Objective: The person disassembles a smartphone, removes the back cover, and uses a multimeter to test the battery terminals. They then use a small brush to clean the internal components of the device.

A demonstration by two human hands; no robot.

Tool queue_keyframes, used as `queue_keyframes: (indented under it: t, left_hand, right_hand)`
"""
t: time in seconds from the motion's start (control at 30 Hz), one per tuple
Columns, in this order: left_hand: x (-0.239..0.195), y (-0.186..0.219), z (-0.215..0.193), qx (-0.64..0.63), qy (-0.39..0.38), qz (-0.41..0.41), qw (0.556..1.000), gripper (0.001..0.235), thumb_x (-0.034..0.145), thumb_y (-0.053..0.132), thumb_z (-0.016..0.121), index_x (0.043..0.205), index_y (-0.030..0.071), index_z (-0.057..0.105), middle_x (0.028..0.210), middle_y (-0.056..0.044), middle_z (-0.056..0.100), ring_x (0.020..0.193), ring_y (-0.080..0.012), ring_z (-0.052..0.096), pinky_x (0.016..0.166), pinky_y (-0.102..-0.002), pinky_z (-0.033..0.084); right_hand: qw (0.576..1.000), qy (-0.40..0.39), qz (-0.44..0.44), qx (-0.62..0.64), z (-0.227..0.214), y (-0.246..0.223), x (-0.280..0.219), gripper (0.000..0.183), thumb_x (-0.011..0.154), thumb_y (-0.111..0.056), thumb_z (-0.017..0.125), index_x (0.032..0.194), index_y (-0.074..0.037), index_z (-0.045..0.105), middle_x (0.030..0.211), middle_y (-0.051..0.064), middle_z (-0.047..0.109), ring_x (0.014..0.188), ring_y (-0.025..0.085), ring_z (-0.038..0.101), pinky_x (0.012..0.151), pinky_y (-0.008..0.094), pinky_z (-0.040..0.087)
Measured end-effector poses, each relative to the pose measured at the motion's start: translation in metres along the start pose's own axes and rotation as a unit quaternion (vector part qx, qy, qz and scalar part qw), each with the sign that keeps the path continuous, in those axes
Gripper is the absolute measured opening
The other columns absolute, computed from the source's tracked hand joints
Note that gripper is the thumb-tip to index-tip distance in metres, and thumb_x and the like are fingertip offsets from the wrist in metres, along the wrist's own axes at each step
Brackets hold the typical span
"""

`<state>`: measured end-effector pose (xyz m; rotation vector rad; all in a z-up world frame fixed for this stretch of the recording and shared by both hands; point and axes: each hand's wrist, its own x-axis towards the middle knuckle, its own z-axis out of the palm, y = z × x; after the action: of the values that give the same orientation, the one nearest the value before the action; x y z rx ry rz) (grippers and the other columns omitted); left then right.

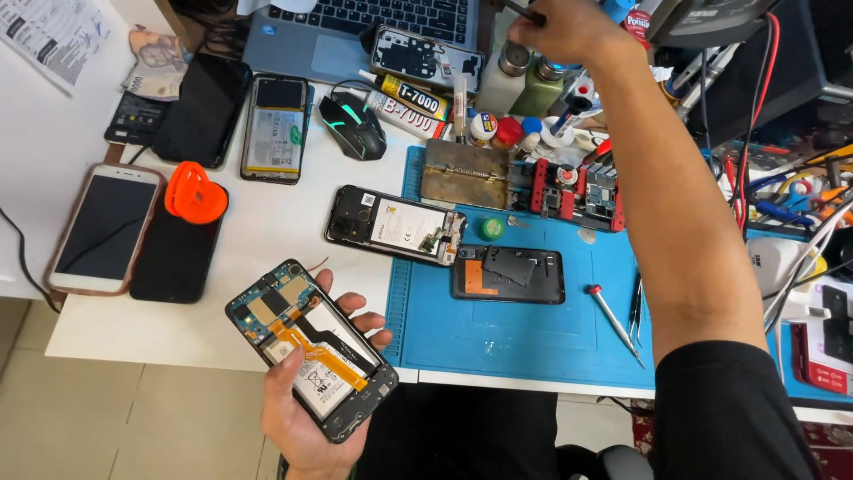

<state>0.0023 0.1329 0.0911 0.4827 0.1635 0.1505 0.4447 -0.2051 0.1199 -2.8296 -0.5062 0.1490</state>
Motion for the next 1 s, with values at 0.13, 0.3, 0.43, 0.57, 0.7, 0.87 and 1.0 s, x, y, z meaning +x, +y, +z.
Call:
queue_keyframes:
  t: [0.13,0.3,0.43,0.57,0.7,0.87,1.0]
  left_hand:
    - [0.0,0.0,0.002,-0.018,-0.003,0.002,1.0,0.082,0.097,0.035,0.072,0.163,-0.006,0.047,0.129,-0.028,0.072,0.11,-0.0398,0.074,0.097,-0.052,0.06]
    - [0.0,0.003,0.006,-0.053,0.002,-0.004,0.999,0.082,0.097,0.036,0.074,0.162,-0.007,0.048,0.127,-0.027,0.073,0.11,-0.0372,0.073,0.099,-0.051,0.058]
    - [0.0,0.011,0.026,-0.019,0.161,-0.033,0.986,0.077,0.098,0.053,0.055,0.159,0.005,0.058,0.135,-0.018,0.072,0.119,-0.0336,0.07,0.099,-0.055,0.056]
    - [-0.002,0.013,0.035,0.006,0.246,-0.004,0.969,0.076,0.098,0.056,0.047,0.154,0.007,0.06,0.139,-0.014,0.071,0.118,-0.0305,0.07,0.095,-0.052,0.055]
    - [-0.009,0.015,0.036,-0.003,0.249,0.021,0.968,0.078,0.097,0.057,0.05,0.155,0.005,0.059,0.141,-0.015,0.07,0.119,-0.0311,0.069,0.098,-0.051,0.055]
    - [-0.013,0.018,0.027,-0.054,0.242,0.054,0.967,0.077,0.098,0.053,0.055,0.151,-0.003,0.059,0.139,-0.022,0.068,0.12,-0.0302,0.067,0.108,-0.05,0.056]
    - [-0.013,0.021,0.03,-0.065,0.259,0.062,0.962,0.074,0.097,0.052,0.057,0.146,-0.003,0.06,0.141,-0.021,0.068,0.114,-0.0301,0.068,0.106,-0.049,0.057]
  right_hand:
    - [0.971,0.186,-0.148,-0.001,0.004,0.012,0.006,0.006,0.123,-0.006,0.068,0.129,-0.006,0.067,0.117,0.021,0.07,0.102,0.043,0.068,0.07,0.051,0.048]
    - [0.917,0.383,-0.108,0.02,0.037,-0.028,-0.046,0.018,0.121,-0.014,0.042,0.128,-0.003,0.054,0.104,0.027,0.056,0.077,0.046,0.056,0.058,0.054,0.038]
    - [0.961,0.264,0.029,0.074,0.063,-0.06,-0.087,0.032,0.112,0.006,0.051,0.143,0.009,0.056,0.113,0.035,0.073,0.086,0.05,0.07,0.062,0.058,0.059]
    - [0.944,0.283,0.057,0.158,0.075,-0.065,-0.092,0.026,0.111,0.002,0.051,0.137,-0.001,0.049,0.083,0.022,0.078,0.068,0.042,0.075,0.061,0.056,0.054]
    - [0.94,0.325,0.075,0.078,0.094,-0.059,-0.068,0.042,0.112,-0.004,0.057,0.152,0.006,0.054,0.099,0.037,0.078,0.071,0.057,0.071,0.053,0.065,0.047]
    - [0.946,0.306,0.103,0.028,0.103,-0.062,-0.054,0.027,0.108,-0.004,0.064,0.134,0.003,0.058,0.108,0.039,0.072,0.081,0.066,0.067,0.056,0.071,0.051]
    - [0.956,0.256,0.141,0.012,0.106,-0.065,-0.049,0.051,0.11,-0.01,0.064,0.157,0.004,0.048,0.102,0.038,0.074,0.083,0.065,0.069,0.057,0.067,0.051]
